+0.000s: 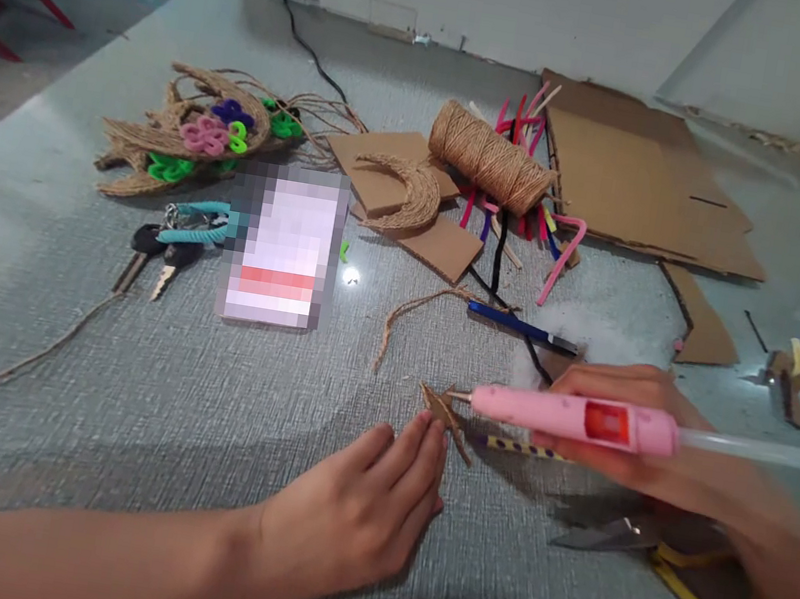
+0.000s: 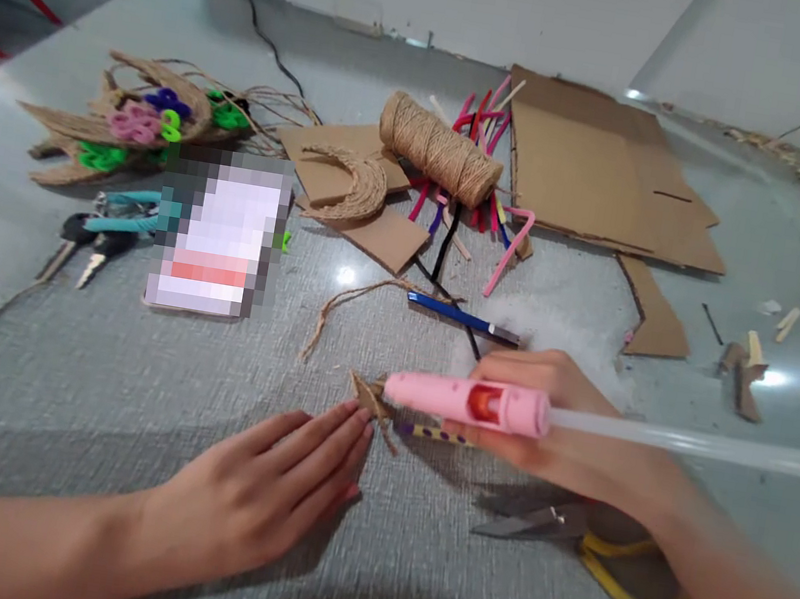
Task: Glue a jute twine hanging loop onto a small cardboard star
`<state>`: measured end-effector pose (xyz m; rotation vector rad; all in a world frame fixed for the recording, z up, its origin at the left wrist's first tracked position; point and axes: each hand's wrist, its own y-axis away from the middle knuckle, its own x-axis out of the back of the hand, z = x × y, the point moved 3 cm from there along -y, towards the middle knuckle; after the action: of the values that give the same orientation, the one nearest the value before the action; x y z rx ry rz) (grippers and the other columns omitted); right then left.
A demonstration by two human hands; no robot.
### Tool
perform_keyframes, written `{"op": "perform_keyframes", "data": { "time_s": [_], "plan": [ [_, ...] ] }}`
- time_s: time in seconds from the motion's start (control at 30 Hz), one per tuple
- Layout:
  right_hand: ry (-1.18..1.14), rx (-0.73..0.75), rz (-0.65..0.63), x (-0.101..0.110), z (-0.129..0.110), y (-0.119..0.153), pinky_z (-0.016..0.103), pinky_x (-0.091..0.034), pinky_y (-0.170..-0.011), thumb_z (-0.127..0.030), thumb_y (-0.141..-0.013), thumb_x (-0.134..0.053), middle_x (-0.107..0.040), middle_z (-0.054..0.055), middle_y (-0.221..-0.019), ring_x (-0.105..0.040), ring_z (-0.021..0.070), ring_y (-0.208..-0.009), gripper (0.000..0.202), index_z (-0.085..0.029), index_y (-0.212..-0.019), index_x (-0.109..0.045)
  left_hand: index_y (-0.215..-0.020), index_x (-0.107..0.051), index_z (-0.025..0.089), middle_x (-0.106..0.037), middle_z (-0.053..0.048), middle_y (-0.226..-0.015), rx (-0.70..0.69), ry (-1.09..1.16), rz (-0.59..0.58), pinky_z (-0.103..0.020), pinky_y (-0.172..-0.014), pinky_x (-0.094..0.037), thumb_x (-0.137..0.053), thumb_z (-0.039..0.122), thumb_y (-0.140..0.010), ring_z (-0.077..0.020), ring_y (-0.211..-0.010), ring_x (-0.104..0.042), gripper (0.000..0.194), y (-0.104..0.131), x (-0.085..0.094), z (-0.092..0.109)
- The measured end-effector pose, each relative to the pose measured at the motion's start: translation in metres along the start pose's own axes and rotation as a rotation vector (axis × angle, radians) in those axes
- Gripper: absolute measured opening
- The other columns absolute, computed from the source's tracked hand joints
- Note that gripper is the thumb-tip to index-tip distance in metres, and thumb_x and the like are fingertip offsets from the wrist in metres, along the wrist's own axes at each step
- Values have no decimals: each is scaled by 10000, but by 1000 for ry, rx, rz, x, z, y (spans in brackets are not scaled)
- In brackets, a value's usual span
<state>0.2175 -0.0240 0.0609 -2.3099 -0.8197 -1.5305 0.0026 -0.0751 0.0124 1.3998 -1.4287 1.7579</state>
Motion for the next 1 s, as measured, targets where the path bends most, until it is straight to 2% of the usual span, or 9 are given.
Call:
{"op": "perform_keyframes", "data": {
  "time_s": [0.07, 0.17, 0.3, 0.6, 1.0],
  "plan": [
    [-15, 19, -45, -8, -1, 1, 215, -343, -485, -354, -872, -490, -505, -32, -576, -437, 74, -493, 293, -183, -634, -490, -1033, -638, 40, -663, -140, -1094, -3, 0, 3, -324, -695, -497, -476, 177, -914, -260, -1001, -633, 243, 0, 0, 0],
    [7, -21, -28, -13, 5, 0, 228, -288, -470, -244, -816, -539, -461, -44, -538, -408, 76, -471, 242, -179, -599, -454, -1021, -642, 51, -659, -142, -1101, -3, -3, 1, -322, -689, -493, -476, 184, -914, -259, -1001, -631, 238, 0, 0, 0],
    [1, -40, -26, -16, 6, -2, 227, -275, -466, -189, -776, -546, -446, -52, -522, -406, 74, -459, 236, -185, -577, -418, -1003, -648, 59, -660, -143, -1099, -6, 1, 10, -326, -686, -495, -497, 189, -902, -267, -1002, -629, 223, 1, -1, 0],
    [2, 12, 3, -18, 4, -2, 221, -269, -455, -182, -776, -523, -442, -49, -515, -406, 70, -455, 242, -182, -571, -395, -982, -655, 65, -665, -134, -1092, -14, 14, 11, -325, -679, -508, -508, 180, -893, -267, -990, -635, 207, -1, -2, -2],
    [-3, -5, 9, -16, 3, -3, 216, -249, -445, -185, -765, -513, -415, -53, -496, -378, 67, -434, 255, -183, -553, -371, -972, -654, 78, -661, -136, -1095, -21, 10, -7, -320, -683, -495, -502, 180, -898, -260, -997, -631, 198, 1, -2, -1]
  ]
}}
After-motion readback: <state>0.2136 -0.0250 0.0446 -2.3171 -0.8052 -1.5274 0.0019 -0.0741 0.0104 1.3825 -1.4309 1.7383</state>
